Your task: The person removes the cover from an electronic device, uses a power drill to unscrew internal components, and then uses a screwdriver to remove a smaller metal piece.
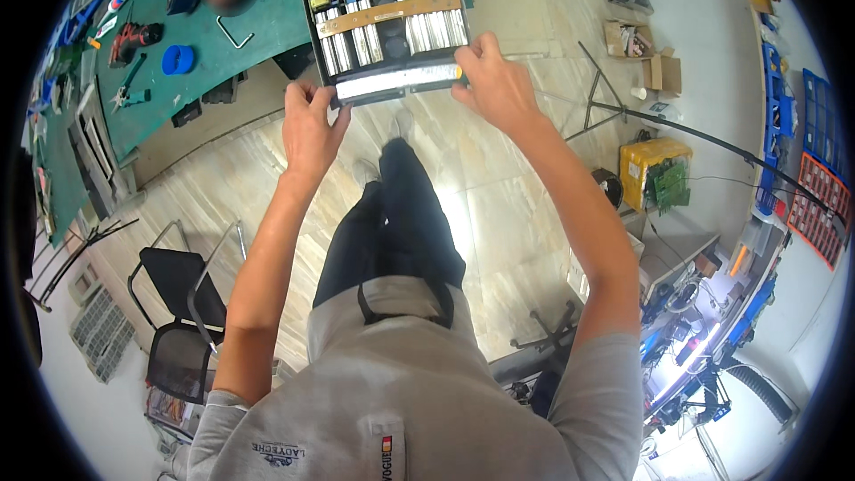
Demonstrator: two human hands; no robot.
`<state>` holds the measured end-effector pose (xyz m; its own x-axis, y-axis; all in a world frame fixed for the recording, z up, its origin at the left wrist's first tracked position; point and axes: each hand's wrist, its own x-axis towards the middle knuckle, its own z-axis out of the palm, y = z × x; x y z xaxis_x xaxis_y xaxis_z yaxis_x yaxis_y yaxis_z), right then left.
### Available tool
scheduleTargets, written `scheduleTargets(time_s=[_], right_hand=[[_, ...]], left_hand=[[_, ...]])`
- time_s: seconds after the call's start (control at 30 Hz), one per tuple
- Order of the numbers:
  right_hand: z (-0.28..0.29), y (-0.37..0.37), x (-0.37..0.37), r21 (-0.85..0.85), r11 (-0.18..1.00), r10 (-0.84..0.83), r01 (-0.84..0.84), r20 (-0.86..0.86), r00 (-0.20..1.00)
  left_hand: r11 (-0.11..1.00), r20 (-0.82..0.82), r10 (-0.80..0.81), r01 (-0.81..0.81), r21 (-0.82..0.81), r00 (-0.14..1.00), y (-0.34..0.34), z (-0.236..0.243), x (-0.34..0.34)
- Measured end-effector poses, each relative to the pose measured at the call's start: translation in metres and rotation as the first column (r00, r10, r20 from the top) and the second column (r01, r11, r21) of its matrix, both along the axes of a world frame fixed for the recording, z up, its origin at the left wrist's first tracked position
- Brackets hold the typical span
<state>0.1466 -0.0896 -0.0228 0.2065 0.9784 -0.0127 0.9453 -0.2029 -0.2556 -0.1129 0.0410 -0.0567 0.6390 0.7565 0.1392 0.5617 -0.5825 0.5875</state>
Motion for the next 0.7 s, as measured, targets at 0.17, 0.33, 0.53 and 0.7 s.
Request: scheduleTargets(time_s=[0.17,0.33,0.53,0.7], right_hand=[[-0.008,-0.035,-0.016,0.035,0.999,0.034,-0.034,-0.020,0.999],[-0.033,-0.057,-0.035,0.238,0.971,0.008,0.010,-0.075,0.997],[-0.045,-0.093,-0.057,0.059,0.996,-0.045,0.060,-0.230,0.972],[-0.064,-0.126,-0.082,0.008,0.982,-0.178,0.191,-0.327,0.928]], left_hand=[[0.997,0.053,0.066,-0.065,-0.035,0.996,-0.029,-0.013,-0.013],[0.986,0.092,0.109,-0.120,0.120,0.990,-0.045,-0.032,-0.015],[0.992,0.044,0.033,-0.038,0.124,0.998,-0.057,-0.039,-0.023],[0.945,0.218,0.288,-0.241,-0.220,0.932,-0.094,-0.057,-0.022]])
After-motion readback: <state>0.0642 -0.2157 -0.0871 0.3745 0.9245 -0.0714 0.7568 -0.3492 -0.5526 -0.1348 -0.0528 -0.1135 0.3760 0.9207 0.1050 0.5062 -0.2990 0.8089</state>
